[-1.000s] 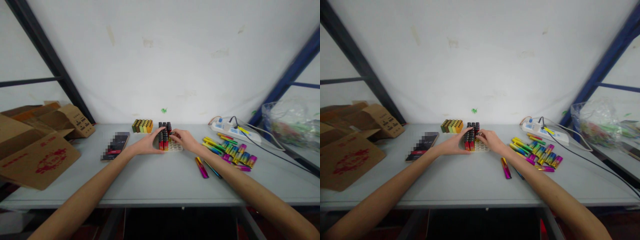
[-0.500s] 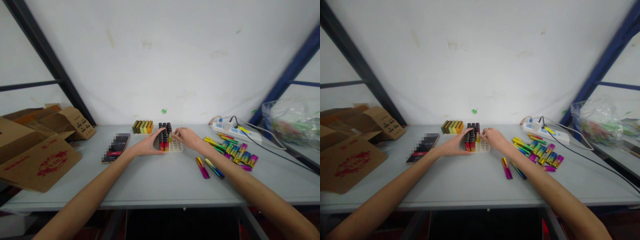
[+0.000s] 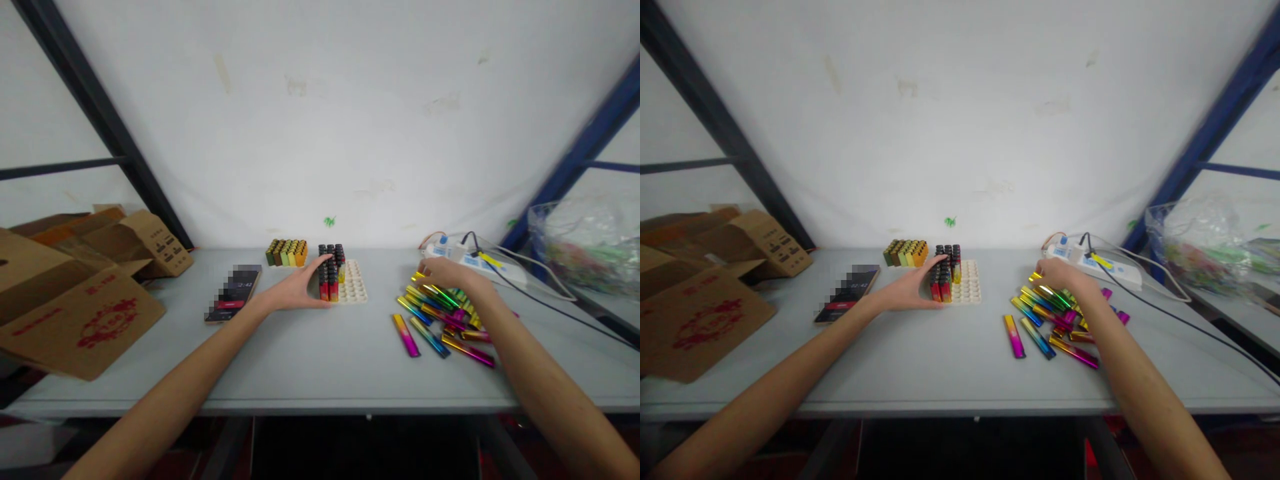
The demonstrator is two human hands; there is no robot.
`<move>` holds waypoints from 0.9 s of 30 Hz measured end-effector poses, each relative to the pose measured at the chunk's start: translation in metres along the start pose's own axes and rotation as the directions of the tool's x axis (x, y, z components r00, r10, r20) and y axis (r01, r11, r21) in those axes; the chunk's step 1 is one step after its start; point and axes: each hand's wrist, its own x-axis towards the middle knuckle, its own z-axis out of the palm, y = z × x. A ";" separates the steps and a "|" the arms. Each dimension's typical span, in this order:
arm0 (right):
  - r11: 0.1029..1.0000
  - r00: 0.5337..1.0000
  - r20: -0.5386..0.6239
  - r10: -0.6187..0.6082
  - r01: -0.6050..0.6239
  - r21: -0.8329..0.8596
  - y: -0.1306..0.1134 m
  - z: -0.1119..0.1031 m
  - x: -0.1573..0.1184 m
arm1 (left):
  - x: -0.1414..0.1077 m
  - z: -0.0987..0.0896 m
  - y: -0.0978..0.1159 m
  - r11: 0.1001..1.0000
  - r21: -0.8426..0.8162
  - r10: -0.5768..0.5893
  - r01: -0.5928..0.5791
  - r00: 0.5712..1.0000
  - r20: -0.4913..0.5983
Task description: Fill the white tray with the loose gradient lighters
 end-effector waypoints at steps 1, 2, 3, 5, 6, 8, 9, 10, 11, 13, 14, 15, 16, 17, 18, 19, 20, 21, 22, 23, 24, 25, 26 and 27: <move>1.000 1.000 -0.005 -0.017 0.017 -0.017 0.000 0.001 0.001 | 0.000 0.000 0.000 1.000 -0.004 -0.003 0.003 1.000 0.002; 0.999 0.999 -0.012 -0.037 0.036 -0.031 -0.001 0.001 0.001 | 0.000 0.000 0.000 1.000 -0.007 -0.007 0.007 1.000 0.003; 0.998 0.998 -0.022 -0.057 0.056 -0.035 -0.003 0.001 0.002 | 0.000 0.000 0.000 1.000 -0.009 -0.013 0.013 1.000 0.004; 0.996 0.995 -0.049 -0.085 0.084 -0.025 -0.008 0.000 0.000 | 0.000 -0.001 0.001 1.000 -0.015 -0.016 0.016 1.000 0.010; 0.996 0.994 -0.063 -0.091 0.089 -0.023 -0.011 -0.001 0.000 | 0.000 -0.001 0.001 1.000 -0.020 -0.014 0.014 1.000 0.011; 0.995 0.991 -0.089 -0.096 0.093 -0.037 -0.015 -0.001 -0.003 | 0.000 -0.001 0.001 1.000 -0.030 -0.005 0.005 1.000 0.005; 0.994 0.989 -0.104 -0.102 0.097 -0.048 -0.016 -0.002 -0.003 | 0.000 0.000 0.001 0.999 -0.035 -0.001 0.001 1.000 0.002; 0.993 0.987 -0.119 -0.107 0.101 -0.055 -0.017 -0.002 -0.004 | 0.000 0.000 0.001 0.999 -0.039 0.001 -0.001 1.000 0.000; 0.994 0.984 -0.141 -0.106 0.099 -0.056 -0.018 -0.002 -0.005 | 0.000 0.000 0.001 0.999 -0.042 0.003 -0.003 1.000 0.000; 0.996 0.975 -0.206 -0.083 0.079 -0.026 -0.019 -0.003 -0.006 | 0.000 0.000 0.000 0.999 -0.043 0.006 -0.006 1.000 0.002; 0.997 0.966 -0.250 -0.068 0.074 0.015 -0.020 -0.004 -0.006 | 0.000 0.000 0.000 0.999 -0.040 0.005 -0.005 1.000 0.003; 0.993 0.954 -0.294 -0.057 0.084 0.079 -0.022 -0.004 -0.007 | 0.000 0.000 0.000 0.999 -0.036 0.003 -0.003 1.000 0.002; 0.979 0.942 -0.330 -0.056 0.117 0.166 -0.024 -0.006 -0.009 | 0.000 0.000 0.000 0.999 -0.032 0.002 -0.002 1.000 0.000; 0.948 0.932 -0.355 -0.070 0.173 0.268 -0.028 -0.007 -0.010 | 0.001 0.000 0.000 1.000 -0.029 0.001 -0.001 1.000 0.000; 0.898 0.925 -0.368 -0.097 0.240 0.369 -0.033 -0.009 -0.012 | 0.001 0.000 0.000 1.000 -0.027 0.002 -0.002 1.000 -0.001; 0.836 0.920 -0.372 -0.127 0.301 0.459 -0.039 -0.011 -0.015 | 0.001 0.000 0.000 1.000 -0.025 0.005 -0.005 1.000 -0.001; 0.776 0.915 -0.372 -0.156 0.346 0.527 -0.046 -0.013 -0.017 | 0.001 0.000 0.000 1.000 -0.023 0.008 -0.008 1.000 -0.003; 0.731 0.912 -0.373 -0.172 0.371 0.572 -0.053 -0.016 -0.020 | 0.000 0.000 0.000 1.000 -0.020 0.012 -0.012 1.000 -0.004; 0.702 0.910 -0.377 -0.170 0.381 0.602 -0.061 -0.019 -0.022 | 0.000 0.000 0.000 1.000 -0.017 0.015 -0.015 1.000 -0.006; 0.682 0.909 -0.382 -0.167 0.387 0.621 -0.069 -0.022 -0.023 | 0.000 0.000 0.000 1.000 -0.013 0.019 -0.019 1.000 -0.010; 0.665 0.909 -0.380 -0.171 0.391 0.637 -0.076 -0.024 -0.025 | 0.000 0.000 0.000 1.000 -0.010 0.025 -0.025 1.000 -0.015; 0.647 0.909 -0.371 -0.189 0.399 0.649 -0.083 -0.026 -0.025 | 0.000 0.000 0.000 0.999 -0.009 0.030 -0.030 0.999 -0.019; 0.632 0.906 -0.363 -0.218 0.415 0.655 -0.090 -0.027 -0.025 | 0.000 0.000 0.000 0.999 -0.008 0.035 -0.035 0.999 -0.022; 0.622 0.898 -0.362 -0.249 0.435 0.651 -0.096 -0.028 -0.025 | 0.000 0.000 0.000 0.999 -0.007 0.038 -0.038 0.999 -0.024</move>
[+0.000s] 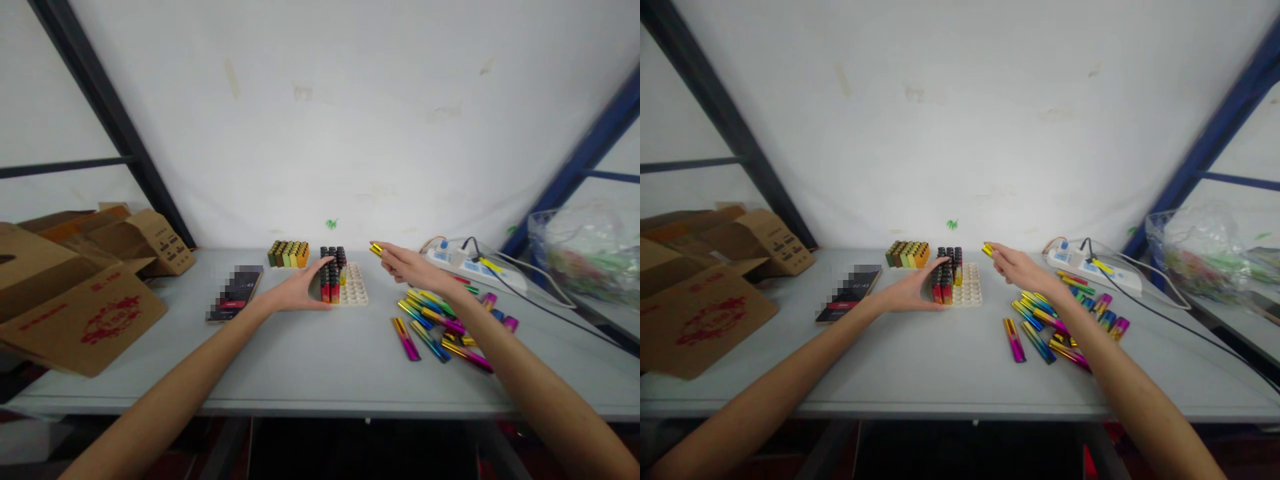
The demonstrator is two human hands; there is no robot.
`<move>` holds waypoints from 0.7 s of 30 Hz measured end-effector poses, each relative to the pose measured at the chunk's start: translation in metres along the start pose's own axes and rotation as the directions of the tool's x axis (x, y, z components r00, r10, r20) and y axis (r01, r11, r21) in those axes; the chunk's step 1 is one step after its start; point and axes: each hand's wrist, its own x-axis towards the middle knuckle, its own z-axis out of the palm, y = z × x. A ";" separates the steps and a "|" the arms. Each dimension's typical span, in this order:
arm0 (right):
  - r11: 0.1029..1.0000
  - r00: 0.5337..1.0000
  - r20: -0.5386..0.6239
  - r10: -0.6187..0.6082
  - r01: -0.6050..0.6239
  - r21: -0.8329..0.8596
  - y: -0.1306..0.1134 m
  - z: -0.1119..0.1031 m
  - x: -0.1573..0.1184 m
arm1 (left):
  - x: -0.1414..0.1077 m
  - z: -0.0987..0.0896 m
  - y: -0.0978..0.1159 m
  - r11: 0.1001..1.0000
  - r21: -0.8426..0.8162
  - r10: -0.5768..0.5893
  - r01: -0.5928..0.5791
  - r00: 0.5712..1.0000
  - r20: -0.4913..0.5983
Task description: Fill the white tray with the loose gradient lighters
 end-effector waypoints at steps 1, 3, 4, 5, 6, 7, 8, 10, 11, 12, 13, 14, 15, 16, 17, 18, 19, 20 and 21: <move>1.000 1.000 0.006 -0.028 0.028 -0.005 -0.003 0.005 0.002 | 0.000 0.000 0.000 1.000 0.000 0.001 -0.001 1.000 -0.002; 0.996 0.994 -0.068 -0.085 0.082 -0.037 -0.006 0.018 0.006 | 0.000 0.001 -0.001 1.000 -0.002 -0.002 0.002 1.000 -0.002; 0.994 0.985 -0.140 -0.104 0.097 -0.051 -0.006 0.025 0.007 | 0.000 0.001 -0.001 1.000 -0.004 -0.002 0.002 1.000 -0.001; 0.993 0.969 -0.221 -0.111 0.101 -0.054 -0.005 0.033 0.007 | 0.000 0.001 -0.001 1.000 -0.008 -0.003 0.003 1.000 0.000; 0.994 0.951 -0.289 -0.107 0.096 -0.050 -0.005 0.040 0.008 | 0.000 0.001 -0.002 1.000 -0.011 -0.005 0.005 1.000 0.003; 0.995 0.942 -0.323 -0.097 0.085 -0.050 -0.003 0.047 0.007 | 0.000 0.001 -0.002 1.000 -0.014 -0.010 0.010 1.000 0.006; 0.997 0.940 -0.332 -0.080 0.069 -0.044 -0.002 0.053 0.007 | 0.001 0.001 -0.002 1.000 -0.016 -0.017 0.017 1.000 0.008; 0.999 0.956 -0.291 -0.042 0.040 -0.010 0.000 0.060 0.005 | 0.001 0.001 -0.002 0.999 -0.018 -0.026 0.027 1.000 0.012; 0.999 0.963 -0.266 -0.034 0.038 0.009 0.001 0.063 0.005 | 0.001 0.001 -0.001 0.999 -0.019 -0.029 0.029 0.999 0.015; 0.998 0.968 -0.248 -0.043 0.051 0.023 0.002 0.064 0.004 | 0.001 0.001 -0.001 0.999 -0.018 -0.029 0.029 0.999 0.017; 0.997 0.969 -0.238 -0.068 0.077 0.026 0.003 0.066 0.005 | 0.001 0.001 -0.001 0.999 -0.017 -0.027 0.028 0.999 0.019; 0.994 0.968 -0.230 -0.101 0.110 0.023 0.005 0.067 0.005 | 0.002 0.001 -0.001 1.000 -0.016 -0.026 0.026 0.999 0.021; 0.990 0.967 -0.220 -0.131 0.140 0.024 0.007 0.069 0.006 | 0.002 0.001 -0.001 1.000 -0.015 -0.025 0.026 0.999 0.023; 0.986 0.968 -0.203 -0.150 0.161 0.036 0.009 0.071 0.007 | 0.002 0.001 -0.002 1.000 -0.012 -0.025 0.025 0.999 0.024; 0.983 0.971 -0.177 -0.158 0.171 0.061 0.012 0.074 0.007 | 0.002 0.001 -0.002 1.000 -0.006 -0.024 0.024 0.999 0.023; 0.981 0.977 -0.149 -0.155 0.170 0.094 0.014 0.076 0.008 | 0.002 0.001 -0.002 1.000 0.003 -0.023 0.023 1.000 0.020; 0.978 0.981 -0.127 -0.146 0.162 0.129 0.015 0.079 0.008 | 0.002 0.001 -0.002 1.000 0.015 -0.023 0.023 1.000 0.017; 0.976 0.984 -0.112 -0.136 0.153 0.155 0.016 0.080 0.008 | 0.002 0.001 -0.002 0.999 0.028 -0.026 0.025 1.000 0.015; 0.975 0.986 -0.103 -0.130 0.146 0.169 0.016 0.081 0.008 | 0.002 0.001 -0.002 0.999 0.038 -0.028 0.027 1.000 0.013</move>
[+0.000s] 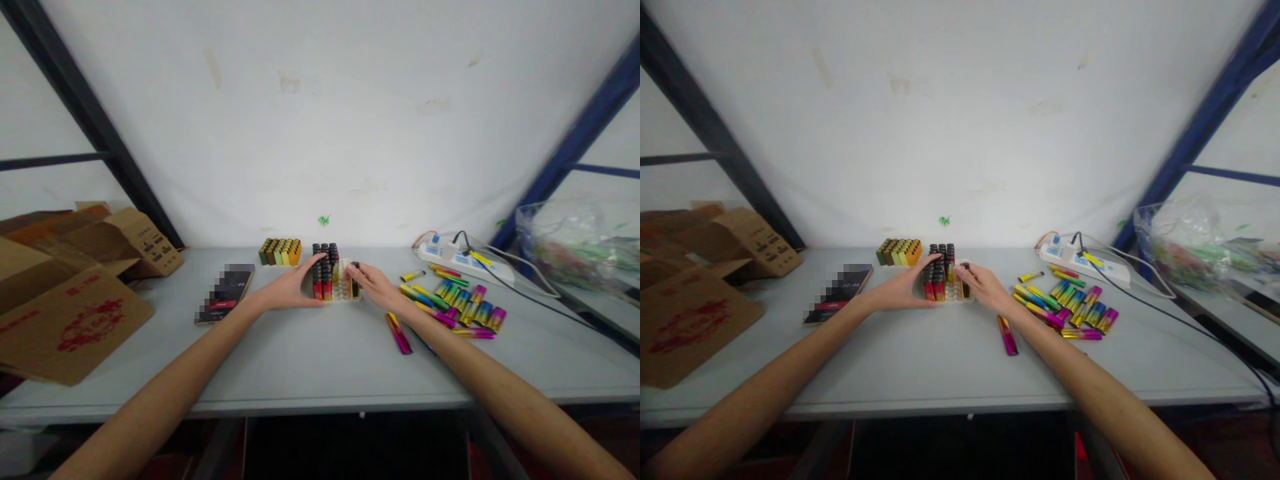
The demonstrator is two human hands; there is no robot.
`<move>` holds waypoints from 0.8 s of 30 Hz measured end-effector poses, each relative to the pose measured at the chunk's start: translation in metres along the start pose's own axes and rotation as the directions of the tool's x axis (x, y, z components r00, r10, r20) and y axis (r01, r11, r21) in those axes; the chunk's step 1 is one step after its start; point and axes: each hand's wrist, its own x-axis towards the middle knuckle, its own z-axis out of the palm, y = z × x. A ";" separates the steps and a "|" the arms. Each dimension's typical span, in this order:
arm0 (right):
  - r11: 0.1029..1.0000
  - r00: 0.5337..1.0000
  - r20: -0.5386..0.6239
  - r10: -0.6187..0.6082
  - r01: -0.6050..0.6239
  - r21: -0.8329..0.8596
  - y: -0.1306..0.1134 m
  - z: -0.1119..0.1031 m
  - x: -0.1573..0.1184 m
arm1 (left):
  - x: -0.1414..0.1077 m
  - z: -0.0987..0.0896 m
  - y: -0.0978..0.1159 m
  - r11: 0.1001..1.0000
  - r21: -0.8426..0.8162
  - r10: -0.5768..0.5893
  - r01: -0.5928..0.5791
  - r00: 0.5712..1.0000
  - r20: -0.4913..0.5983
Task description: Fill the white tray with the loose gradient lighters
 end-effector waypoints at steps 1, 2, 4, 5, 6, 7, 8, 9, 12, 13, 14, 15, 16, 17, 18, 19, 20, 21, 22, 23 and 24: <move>1.000 1.000 0.006 0.003 -0.003 0.007 -0.001 0.000 -0.001 | 0.000 0.000 0.000 1.000 0.006 -0.002 0.002 1.000 -0.001; 1.000 1.000 0.009 0.001 -0.002 0.012 -0.003 -0.001 -0.001 | 0.000 0.000 0.001 1.000 0.008 -0.005 0.005 1.000 -0.001; 0.999 1.000 0.004 -0.010 0.010 0.039 -0.008 -0.005 -0.003 | 0.000 0.000 0.001 1.000 -0.002 -0.006 0.006 1.000 0.001; 0.997 1.000 0.000 -0.015 0.015 0.074 -0.010 -0.006 -0.003 | 0.000 0.000 0.002 1.000 -0.008 -0.005 0.005 1.000 0.000; 0.992 1.000 -0.003 -0.013 0.013 0.127 -0.013 -0.007 -0.004 | 0.000 0.000 0.002 1.000 -0.014 -0.004 0.004 1.000 0.000; 0.981 1.000 -0.001 0.001 -0.001 0.192 -0.016 -0.008 -0.005 | 0.000 0.000 0.002 1.000 -0.018 -0.002 0.002 1.000 0.000; 0.965 1.000 0.012 0.028 -0.030 0.261 -0.018 -0.007 -0.005 | 0.000 0.000 0.002 1.000 -0.021 -0.002 0.002 1.000 -0.001; 0.943 0.998 0.030 0.062 -0.069 0.325 -0.019 -0.006 -0.006 | 0.000 0.000 0.001 1.000 -0.021 -0.002 0.002 1.000 -0.001; 0.883 0.982 0.067 0.178 -0.190 0.430 -0.022 0.002 -0.008 | 0.000 0.000 0.002 1.000 -0.018 -0.008 0.008 1.000 -0.002; 0.871 0.975 0.067 0.211 -0.219 0.440 -0.023 0.004 -0.009 | 0.000 -0.001 0.002 1.000 -0.018 -0.008 0.008 1.000 -0.001; 0.863 0.969 0.066 0.239 -0.243 0.443 -0.023 0.007 -0.010 | 0.000 -0.001 0.002 1.000 -0.020 -0.008 0.008 1.000 0.001; 0.858 0.963 0.066 0.262 -0.264 0.441 -0.023 0.009 -0.010 | 0.000 -0.001 0.002 1.000 -0.023 -0.007 0.007 1.000 0.004; 0.854 0.956 0.068 0.286 -0.287 0.433 -0.023 0.011 -0.011 | -0.001 -0.001 0.003 1.000 -0.026 -0.006 0.006 1.000 0.005; 0.853 0.949 0.065 0.308 -0.306 0.423 -0.022 0.013 -0.011 | -0.001 -0.001 0.003 1.000 -0.028 -0.005 0.005 1.000 0.005; 0.853 0.942 0.057 0.329 -0.323 0.410 -0.021 0.015 -0.012 | -0.001 -0.001 0.003 1.000 -0.030 -0.005 0.006 1.000 0.005; 0.855 0.937 0.043 0.348 -0.336 0.395 -0.019 0.016 -0.012 | 0.000 -0.001 0.002 0.999 -0.031 -0.007 0.008 1.000 0.005; 0.859 0.932 0.028 0.360 -0.343 0.381 -0.018 0.017 -0.013 | 0.000 -0.001 0.002 0.999 -0.032 -0.010 0.010 1.000 0.004; 0.864 0.931 0.013 0.365 -0.343 0.369 -0.017 0.018 -0.013 | 0.000 -0.001 0.002 0.999 -0.033 -0.014 0.014 1.000 0.003; 0.870 0.933 0.003 0.361 -0.338 0.360 -0.016 0.019 -0.013 | 0.000 -0.001 0.002 0.999 -0.035 -0.017 0.017 1.000 0.003; 0.874 0.936 0.000 0.353 -0.330 0.357 -0.015 0.019 -0.013 | 0.000 -0.001 0.002 0.999 -0.038 -0.020 0.020 1.000 0.006; 0.876 0.938 0.002 0.346 -0.323 0.358 -0.015 0.019 -0.014 | 0.000 -0.001 0.003 0.999 -0.041 -0.020 0.020 1.000 0.007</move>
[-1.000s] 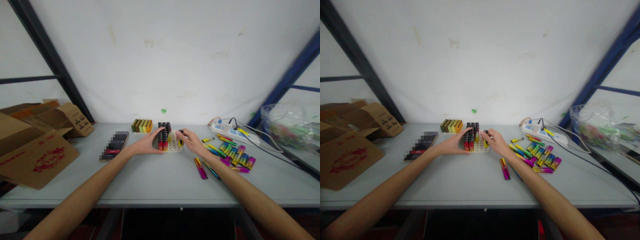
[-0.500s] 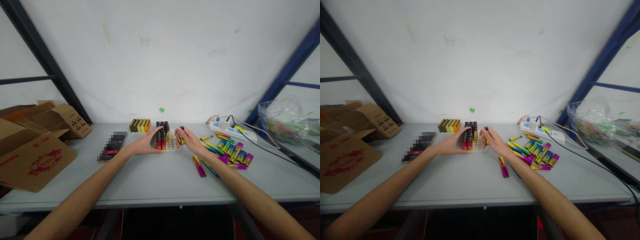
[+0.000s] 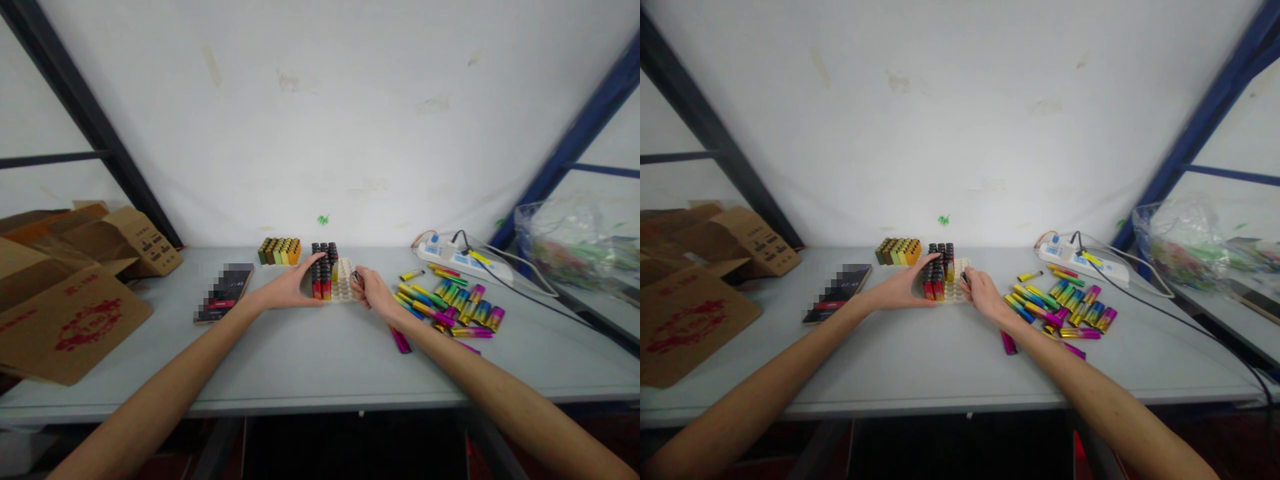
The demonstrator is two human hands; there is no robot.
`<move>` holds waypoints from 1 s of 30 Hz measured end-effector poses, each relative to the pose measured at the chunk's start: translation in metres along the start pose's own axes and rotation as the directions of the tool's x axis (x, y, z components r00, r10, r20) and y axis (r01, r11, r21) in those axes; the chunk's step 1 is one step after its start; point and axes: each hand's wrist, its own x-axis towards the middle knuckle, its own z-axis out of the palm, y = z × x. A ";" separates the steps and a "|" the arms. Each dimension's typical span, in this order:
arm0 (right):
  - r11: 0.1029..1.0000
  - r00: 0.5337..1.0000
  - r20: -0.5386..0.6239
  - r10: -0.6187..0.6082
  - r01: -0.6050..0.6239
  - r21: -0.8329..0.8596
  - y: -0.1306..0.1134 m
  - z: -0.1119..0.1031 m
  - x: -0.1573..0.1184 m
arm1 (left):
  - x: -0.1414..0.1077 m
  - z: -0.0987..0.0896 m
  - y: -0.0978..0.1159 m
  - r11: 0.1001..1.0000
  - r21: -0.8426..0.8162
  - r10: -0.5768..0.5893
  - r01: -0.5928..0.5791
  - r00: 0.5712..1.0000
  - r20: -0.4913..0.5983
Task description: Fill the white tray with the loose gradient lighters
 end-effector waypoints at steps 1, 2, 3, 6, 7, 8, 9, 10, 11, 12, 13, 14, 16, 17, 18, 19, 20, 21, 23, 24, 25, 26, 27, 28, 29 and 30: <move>1.000 1.000 0.008 -0.006 0.006 0.005 0.000 0.000 0.000 | 0.000 0.000 0.000 1.000 -0.002 0.000 0.000 1.000 0.002; 1.000 1.000 0.016 -0.015 0.014 0.006 0.000 -0.001 0.000 | 0.000 0.000 0.001 1.000 -0.002 -0.001 0.001 1.000 0.004; 1.000 0.999 0.023 -0.027 0.027 0.003 0.000 -0.002 0.000 | 0.000 -0.001 0.001 1.000 0.000 -0.004 0.004 1.000 0.006; 0.998 0.998 0.036 -0.060 0.061 -0.013 0.000 -0.003 0.000 | -0.001 -0.001 0.002 1.000 0.006 -0.008 0.008 1.000 0.004; 0.998 0.998 0.030 -0.063 0.063 -0.015 0.001 -0.004 0.000 | -0.001 -0.001 0.002 1.000 0.005 -0.007 0.007 1.000 0.003; 0.998 0.998 0.019 -0.057 0.057 -0.009 0.001 -0.004 0.001 | -0.001 -0.001 0.002 1.000 0.003 -0.003 0.003 1.000 0.002; 0.999 0.999 0.009 -0.041 0.041 0.002 0.002 -0.004 0.001 | -0.001 0.000 0.002 1.000 -0.001 0.002 -0.002 1.000 0.001; 1.000 1.000 -0.001 -0.021 0.021 0.017 0.002 -0.004 0.002 | -0.001 0.000 0.001 1.000 -0.003 0.007 -0.007 1.000 0.001; 0.999 1.000 -0.008 -0.001 0.001 0.033 0.002 -0.003 0.003 | 0.000 0.000 0.001 1.000 -0.005 0.010 -0.010 1.000 -0.001; 0.998 1.000 -0.011 0.017 -0.017 0.053 0.001 -0.003 0.004 | 0.000 0.000 0.000 1.000 -0.006 0.011 -0.011 1.000 -0.003; 0.997 1.000 -0.009 0.025 -0.024 0.075 0.001 -0.003 0.004 | 0.000 0.001 -0.001 1.000 -0.006 0.009 -0.009 1.000 -0.003; 0.995 1.000 -0.008 0.017 -0.016 0.097 0.001 -0.002 0.005 | 0.000 0.001 -0.001 1.000 -0.005 0.005 -0.005 1.000 -0.002; 0.990 0.999 -0.005 -0.044 0.044 0.131 0.000 -0.003 0.007 | 0.000 0.001 -0.001 1.000 -0.003 0.000 0.000 1.000 -0.001; 0.988 0.996 -0.005 -0.088 0.088 0.131 0.000 -0.003 0.007 | 0.000 0.000 -0.001 1.000 -0.002 0.001 -0.001 1.000 0.000; 0.984 0.991 -0.003 -0.137 0.136 0.112 -0.001 -0.004 0.007 | 0.000 0.000 -0.001 1.000 -0.001 0.005 -0.005 1.000 0.002; 0.980 0.983 -0.001 -0.185 0.184 0.073 -0.001 -0.005 0.007 | 0.000 0.000 0.000 1.000 -0.001 0.011 -0.011 1.000 0.002; 0.973 0.973 0.000 -0.229 0.229 0.018 -0.002 -0.007 0.007 | 0.000 0.000 0.000 1.000 0.001 0.018 -0.018 1.000 0.000; 0.962 0.963 0.000 -0.269 0.269 -0.044 -0.002 -0.008 0.007 | 0.000 -0.001 0.000 1.000 0.004 0.023 -0.023 1.000 -0.001; 0.935 0.944 -0.003 -0.329 0.326 -0.138 -0.003 -0.012 0.008 | 0.000 -0.001 0.000 0.999 0.014 0.029 -0.029 1.000 -0.006; 0.925 0.937 -0.011 -0.348 0.342 -0.163 -0.003 -0.013 0.009 | 0.000 0.000 0.000 0.999 0.020 0.027 -0.027 1.000 -0.008; 0.919 0.933 -0.019 -0.359 0.350 -0.179 -0.003 -0.014 0.011 | 0.000 0.000 -0.001 0.999 0.024 0.021 -0.021 1.000 -0.007; 0.915 0.931 -0.027 -0.365 0.354 -0.193 -0.002 -0.015 0.013 | 0.000 0.000 -0.001 1.000 0.026 0.012 -0.012 1.000 -0.005; 0.912 0.929 -0.036 -0.367 0.352 -0.210 -0.002 -0.015 0.015 | 0.000 0.001 -0.002 1.000 0.026 0.002 -0.002 1.000 -0.003; 0.909 0.929 -0.045 -0.366 0.347 -0.231 -0.001 -0.015 0.018 | 0.000 0.001 -0.002 1.000 0.024 -0.005 0.005 1.000 -0.001; 0.906 0.930 -0.050 -0.365 0.342 -0.247 -0.001 -0.015 0.021 | 0.000 0.001 -0.003 1.000 0.021 -0.008 0.008 1.000 0.000; 0.906 0.931 -0.050 -0.361 0.338 -0.256 0.000 -0.013 0.023 | 0.000 0.001 -0.003 1.000 0.018 -0.007 0.007 1.000 0.000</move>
